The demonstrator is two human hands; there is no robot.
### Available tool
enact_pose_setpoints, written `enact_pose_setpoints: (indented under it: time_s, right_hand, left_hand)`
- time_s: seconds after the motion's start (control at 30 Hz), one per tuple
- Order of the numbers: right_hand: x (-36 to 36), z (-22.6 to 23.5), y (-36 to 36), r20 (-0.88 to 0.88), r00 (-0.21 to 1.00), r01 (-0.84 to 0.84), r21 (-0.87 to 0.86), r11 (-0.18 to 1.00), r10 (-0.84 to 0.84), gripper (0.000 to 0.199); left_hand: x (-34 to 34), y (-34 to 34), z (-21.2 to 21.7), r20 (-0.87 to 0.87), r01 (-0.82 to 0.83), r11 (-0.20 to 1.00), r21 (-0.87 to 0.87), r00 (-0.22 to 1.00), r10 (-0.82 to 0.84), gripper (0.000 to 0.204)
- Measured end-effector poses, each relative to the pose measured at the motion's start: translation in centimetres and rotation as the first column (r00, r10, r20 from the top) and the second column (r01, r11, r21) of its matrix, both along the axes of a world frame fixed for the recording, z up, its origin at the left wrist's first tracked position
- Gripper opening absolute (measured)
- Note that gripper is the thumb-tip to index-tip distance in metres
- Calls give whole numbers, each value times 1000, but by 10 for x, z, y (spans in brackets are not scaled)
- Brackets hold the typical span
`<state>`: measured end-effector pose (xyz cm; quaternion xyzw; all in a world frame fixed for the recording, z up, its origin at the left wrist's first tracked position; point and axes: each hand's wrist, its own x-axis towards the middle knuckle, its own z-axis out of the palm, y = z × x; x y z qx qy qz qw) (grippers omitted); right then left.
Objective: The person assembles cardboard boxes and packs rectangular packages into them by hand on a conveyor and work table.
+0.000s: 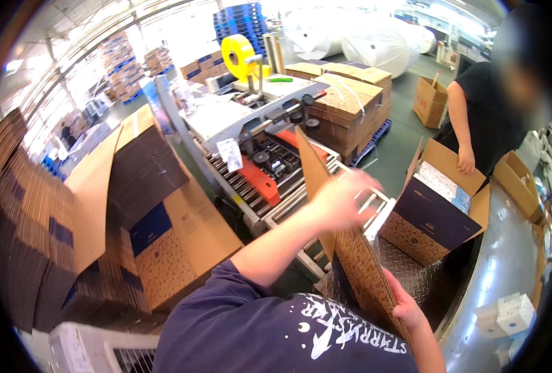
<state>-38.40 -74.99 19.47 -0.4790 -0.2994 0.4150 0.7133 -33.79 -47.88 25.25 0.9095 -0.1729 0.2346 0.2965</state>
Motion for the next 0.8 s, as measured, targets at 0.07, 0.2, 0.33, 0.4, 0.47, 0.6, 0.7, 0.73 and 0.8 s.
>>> enact_pose_setpoints:
  time_s: [0.07,0.2,0.33,0.4,0.47,0.6,0.7,0.73,0.8]
  right_hand:
    - [8,-13,1,-70,991,112,-72,991,-117,104]
    - [24,-7,19,-231,893,388,-44,921,-387,88]
    - [59,-23,2,-42,796,605,20,796,-604,61]
    - [72,-10,-12,156,803,585,-20,811,-575,54]
    - [77,2,-30,373,642,737,-57,674,-670,44]
    - [88,42,-75,516,496,807,22,590,-698,40]
    - [113,26,-60,896,243,886,-48,461,-373,60]
    - [115,26,-30,981,114,892,-30,452,-160,66]
    - [110,12,-7,888,340,694,-15,720,-309,81]
  left_hand:
    - [41,31,-18,154,-248,967,-65,955,255,55]
    - [71,45,-23,46,-455,888,-64,888,458,85]
    - [93,69,-97,-4,-133,685,-716,982,187,87]
    - [81,74,-89,-88,-132,688,-714,991,98,81]
    - [62,91,-65,-238,-177,774,-608,971,34,79]
    - [11,128,1,-248,78,978,-194,961,-126,83]
    - [15,104,12,-304,560,818,-129,763,-570,79]
    - [30,90,-15,-291,687,687,-236,625,-724,70]
    - [41,71,-63,-658,608,768,-200,498,-565,66]
